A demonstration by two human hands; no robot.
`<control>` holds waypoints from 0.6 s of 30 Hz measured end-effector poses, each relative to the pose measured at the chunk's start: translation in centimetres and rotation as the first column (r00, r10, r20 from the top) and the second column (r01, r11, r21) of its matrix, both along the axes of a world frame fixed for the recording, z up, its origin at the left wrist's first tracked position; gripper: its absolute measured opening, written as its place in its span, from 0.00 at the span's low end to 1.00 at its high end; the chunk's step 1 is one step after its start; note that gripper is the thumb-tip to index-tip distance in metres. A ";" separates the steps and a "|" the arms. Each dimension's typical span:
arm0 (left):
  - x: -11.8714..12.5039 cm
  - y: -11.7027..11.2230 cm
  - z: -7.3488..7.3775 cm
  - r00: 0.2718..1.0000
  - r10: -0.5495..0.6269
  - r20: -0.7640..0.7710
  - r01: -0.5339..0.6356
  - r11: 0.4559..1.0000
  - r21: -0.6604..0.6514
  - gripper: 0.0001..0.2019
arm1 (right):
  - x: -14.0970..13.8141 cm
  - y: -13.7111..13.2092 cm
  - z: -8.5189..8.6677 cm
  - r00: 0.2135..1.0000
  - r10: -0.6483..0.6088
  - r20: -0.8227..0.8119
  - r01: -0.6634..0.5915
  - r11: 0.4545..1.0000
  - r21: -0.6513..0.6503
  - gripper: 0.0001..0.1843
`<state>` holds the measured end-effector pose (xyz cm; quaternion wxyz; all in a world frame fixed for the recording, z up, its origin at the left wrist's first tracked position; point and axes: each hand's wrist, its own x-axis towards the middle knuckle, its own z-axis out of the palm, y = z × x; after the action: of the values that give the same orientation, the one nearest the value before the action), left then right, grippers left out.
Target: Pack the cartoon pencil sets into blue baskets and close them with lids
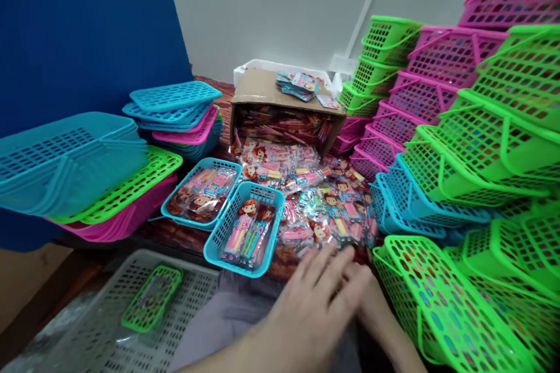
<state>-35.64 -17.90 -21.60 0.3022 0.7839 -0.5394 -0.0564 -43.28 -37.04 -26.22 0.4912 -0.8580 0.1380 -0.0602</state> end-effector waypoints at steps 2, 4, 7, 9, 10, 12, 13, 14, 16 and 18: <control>1.3 -1.1 -1.2 0.991 -0.051 0.121 0.036 0.992 0.123 0.31 | 0.1 0.6 0.4 0.985 0.158 -0.065 -0.167 0.968 -0.188 0.12; 2.1 -2.0 -2.8 0.978 -0.076 0.196 0.020 0.962 0.273 0.28 | 0.4 1.0 1.0 0.962 0.233 -0.140 -0.261 0.934 -0.243 0.13; 3.0 -2.6 -4.6 0.982 -0.118 0.149 0.056 0.930 0.363 0.12 | 1.9 0.2 2.3 0.890 0.400 -0.220 -0.430 0.896 -0.112 0.11; 3.5 -2.8 -5.2 0.990 -0.092 0.109 0.045 0.928 0.371 0.07 | 3.7 -0.8 2.9 0.825 0.514 -0.236 -0.530 0.848 -0.007 0.16; 3.7 -2.8 -5.4 0.993 -0.060 0.099 0.018 0.924 0.382 0.07 | 4.8 -1.4 3.1 0.800 0.547 -0.247 -0.559 0.829 0.025 0.19; 4.0 -2.8 -5.7 0.995 -0.003 0.096 -0.038 0.909 0.416 0.09 | 7.1 -2.1 2.9 0.785 0.549 -0.286 -0.562 0.826 0.040 0.22; 4.1 -2.8 -5.8 0.995 0.011 0.098 -0.053 0.902 0.429 0.10 | 8.3 -2.1 2.6 0.806 0.507 -0.306 -0.531 0.847 0.007 0.21; 4.0 -2.7 -5.9 0.994 0.016 0.107 -0.061 0.897 0.438 0.10 | 9.3 -2.0 2.3 0.844 0.435 -0.315 -0.477 0.876 -0.067 0.19; 3.6 -2.2 -6.1 0.989 0.021 0.148 -0.086 0.889 0.449 0.10 | 10.9 -1.3 1.3 0.928 0.250 -0.277 -0.333 0.889 -0.315 0.12; 2.8 -1.5 -6.0 0.977 0.024 0.212 -0.116 0.894 0.433 0.12 | 11.6 -0.2 0.4 0.966 0.138 -0.220 -0.239 0.805 -0.543 0.18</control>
<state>-32.82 -19.43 -27.65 0.0616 0.8527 -0.5114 -0.0870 -31.64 -37.26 -25.79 0.2051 -0.9760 0.0694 0.0243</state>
